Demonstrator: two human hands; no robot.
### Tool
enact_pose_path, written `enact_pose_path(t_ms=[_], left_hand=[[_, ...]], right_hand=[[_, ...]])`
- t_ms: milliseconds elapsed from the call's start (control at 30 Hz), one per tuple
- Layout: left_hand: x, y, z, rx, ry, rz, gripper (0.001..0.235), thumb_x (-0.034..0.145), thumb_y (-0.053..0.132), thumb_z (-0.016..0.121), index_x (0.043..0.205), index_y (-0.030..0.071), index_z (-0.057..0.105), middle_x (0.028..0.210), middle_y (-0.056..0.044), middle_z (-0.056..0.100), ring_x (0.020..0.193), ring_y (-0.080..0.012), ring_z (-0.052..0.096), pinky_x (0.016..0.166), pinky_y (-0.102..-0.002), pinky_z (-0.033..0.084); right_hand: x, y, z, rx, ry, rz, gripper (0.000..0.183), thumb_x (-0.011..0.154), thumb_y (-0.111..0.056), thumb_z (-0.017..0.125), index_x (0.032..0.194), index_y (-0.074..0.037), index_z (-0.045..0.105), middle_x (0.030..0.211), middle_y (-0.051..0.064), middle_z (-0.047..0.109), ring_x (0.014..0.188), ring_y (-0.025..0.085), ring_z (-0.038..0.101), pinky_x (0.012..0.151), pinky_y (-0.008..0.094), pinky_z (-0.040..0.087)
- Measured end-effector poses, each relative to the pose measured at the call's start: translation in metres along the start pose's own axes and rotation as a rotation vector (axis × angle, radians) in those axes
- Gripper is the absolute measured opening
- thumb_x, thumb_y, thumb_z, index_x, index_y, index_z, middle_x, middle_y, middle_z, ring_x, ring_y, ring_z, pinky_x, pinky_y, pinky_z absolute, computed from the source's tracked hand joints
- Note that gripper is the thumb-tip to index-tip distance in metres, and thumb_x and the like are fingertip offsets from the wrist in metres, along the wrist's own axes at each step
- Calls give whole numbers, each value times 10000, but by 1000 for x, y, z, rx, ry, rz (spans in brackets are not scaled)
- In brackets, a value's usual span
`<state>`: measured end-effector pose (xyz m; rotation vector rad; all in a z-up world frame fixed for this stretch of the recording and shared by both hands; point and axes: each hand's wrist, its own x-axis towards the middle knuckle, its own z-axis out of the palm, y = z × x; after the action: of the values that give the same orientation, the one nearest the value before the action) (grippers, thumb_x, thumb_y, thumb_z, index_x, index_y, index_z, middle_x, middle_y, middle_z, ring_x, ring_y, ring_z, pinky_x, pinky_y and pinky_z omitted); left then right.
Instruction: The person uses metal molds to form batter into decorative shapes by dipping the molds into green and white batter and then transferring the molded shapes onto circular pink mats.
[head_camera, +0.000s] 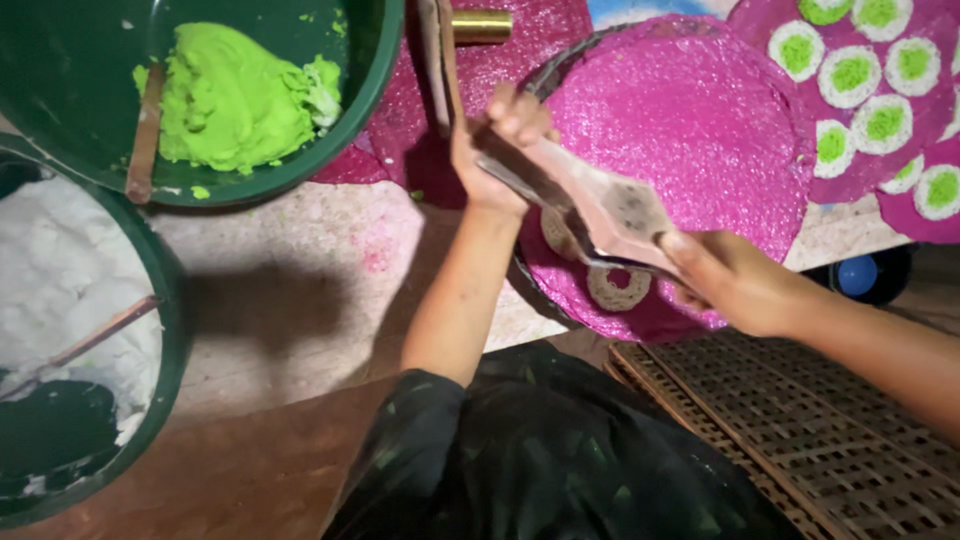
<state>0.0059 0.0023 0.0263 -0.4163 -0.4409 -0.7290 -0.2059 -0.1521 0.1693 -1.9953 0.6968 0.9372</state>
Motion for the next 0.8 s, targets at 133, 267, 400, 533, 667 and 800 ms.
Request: enact_pose_path(t_ms=[133,267,400,533,667,800], left_hand=[[-18,-2,16,567,470,-285,513,991,382,587,1275,-43,630,1127,-171,687,1044,-266,655,944,-414,585],[-33,0,49,1749,280,-778,702,860,219,663,1490,55,400,1435,-126,508,1353,-272,489,1090,-420,451],[-47,-4,77,2198,-38,-1019,1024,695,260,887,1500,44,291,1487,-195,379,1412,-359,311,1180,-528,289],[-42,-5,81,2200,-80,-1062,1107,713,277,911,1570,118,227,1518,-173,378,1439,-340,319,1223,-538,252],[-19,1,66,2125,24,-1169,1203,728,317,922,1606,138,119,1615,-185,248,1501,-364,169,1179,-622,98],[14,6,40,2253,-8,-1095,1202,733,393,898,1626,168,126,1651,-165,265,1558,-344,163,1244,-591,129]], right_hand=[[-17,61,-29,-115,34,-36,643,1008,-594,228,858,-83,589,632,39,558,548,224,577,455,362,537],[-45,105,-38,320,82,-115,728,996,-687,242,1123,-37,544,770,111,483,638,244,456,511,383,468],[-61,102,-18,580,223,-354,992,836,-905,317,1247,-11,436,977,85,515,839,197,517,692,373,514],[-72,84,-3,863,361,-354,1154,755,-969,377,1440,-40,382,1080,61,476,883,195,466,698,396,438],[-71,91,1,952,329,-397,1179,807,-981,364,1436,15,369,999,101,436,914,245,488,725,435,441],[-57,106,5,831,420,-349,1273,723,-1003,311,1513,-5,337,1135,86,506,952,215,524,764,411,469]])
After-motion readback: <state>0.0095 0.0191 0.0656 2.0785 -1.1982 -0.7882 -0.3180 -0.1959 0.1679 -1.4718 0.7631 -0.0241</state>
